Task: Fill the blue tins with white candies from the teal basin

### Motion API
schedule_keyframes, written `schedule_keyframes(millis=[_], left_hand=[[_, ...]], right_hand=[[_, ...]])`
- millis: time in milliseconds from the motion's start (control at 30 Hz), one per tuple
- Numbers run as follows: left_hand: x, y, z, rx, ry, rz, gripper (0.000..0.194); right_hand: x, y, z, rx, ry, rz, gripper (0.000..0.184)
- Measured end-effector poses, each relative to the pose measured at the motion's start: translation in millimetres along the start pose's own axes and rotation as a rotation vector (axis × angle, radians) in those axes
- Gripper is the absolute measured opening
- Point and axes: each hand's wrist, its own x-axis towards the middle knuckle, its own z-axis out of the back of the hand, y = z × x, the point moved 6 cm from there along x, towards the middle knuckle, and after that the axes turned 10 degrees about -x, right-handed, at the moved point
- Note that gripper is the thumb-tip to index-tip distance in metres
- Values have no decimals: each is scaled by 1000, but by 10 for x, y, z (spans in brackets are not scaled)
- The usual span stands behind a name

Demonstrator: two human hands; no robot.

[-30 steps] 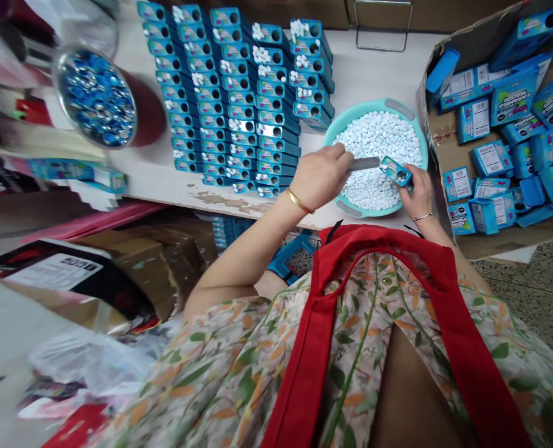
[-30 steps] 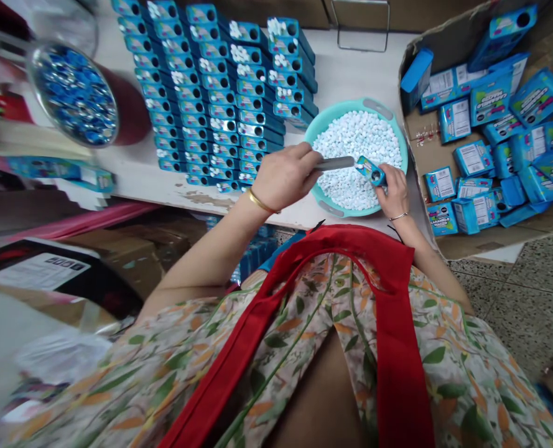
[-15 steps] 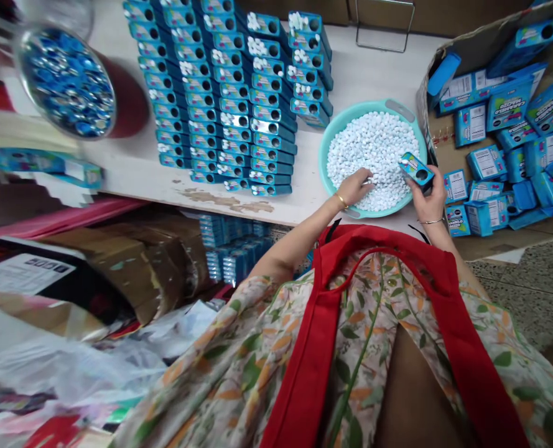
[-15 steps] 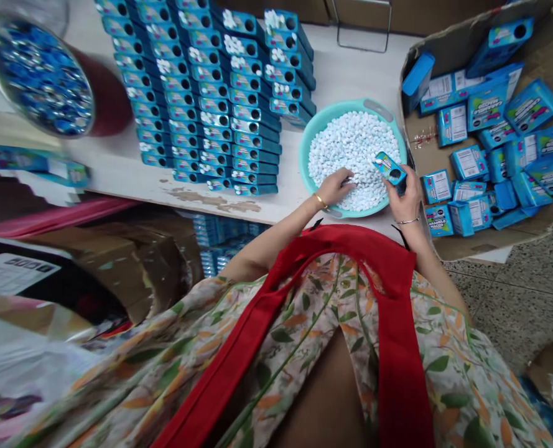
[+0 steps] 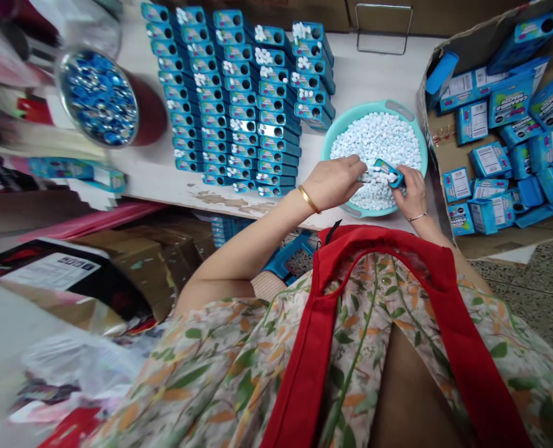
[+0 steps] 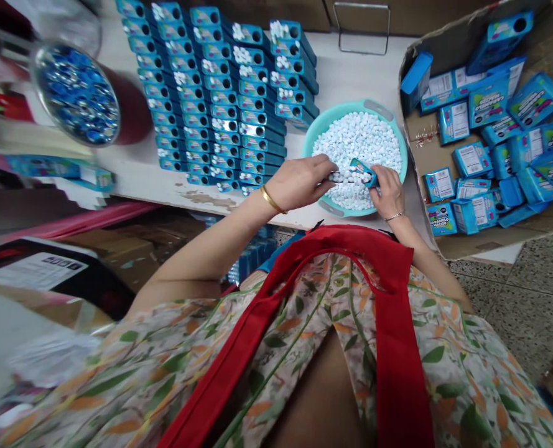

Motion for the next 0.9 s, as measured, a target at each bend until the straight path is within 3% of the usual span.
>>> schedule_keyframes(millis=[233,300,400,467,567,700,800,900], left_hand=[[3,-470,248,156,-5,-16,30],[-36,-462,314,138,-16,-48,28],[-34,-275,364,65,-38,-71,28],[46,-107,287,-10,-33,-107,40],[234,68,-19,-112,21,-186,59],[388,137,-406,-179,105,-203,40],[343,207,-346,-229,43,-176,33],[195,452,-53,-251,-106,-100,33]], right_hand=[[-19,30,-78,40,-35,34,51],[-31,7,-83,63,-38,9,49],[-49,-12,-96,100,-10,-38,45],[-64,16,-110,131,18,-52,45],[-100,125,-123,172,66,-58,50],[-117,188,-16,216,129,-40,57],[-51,-207,351,188,43,-71,67],[2,-1085,949,10,-163,-316,60]])
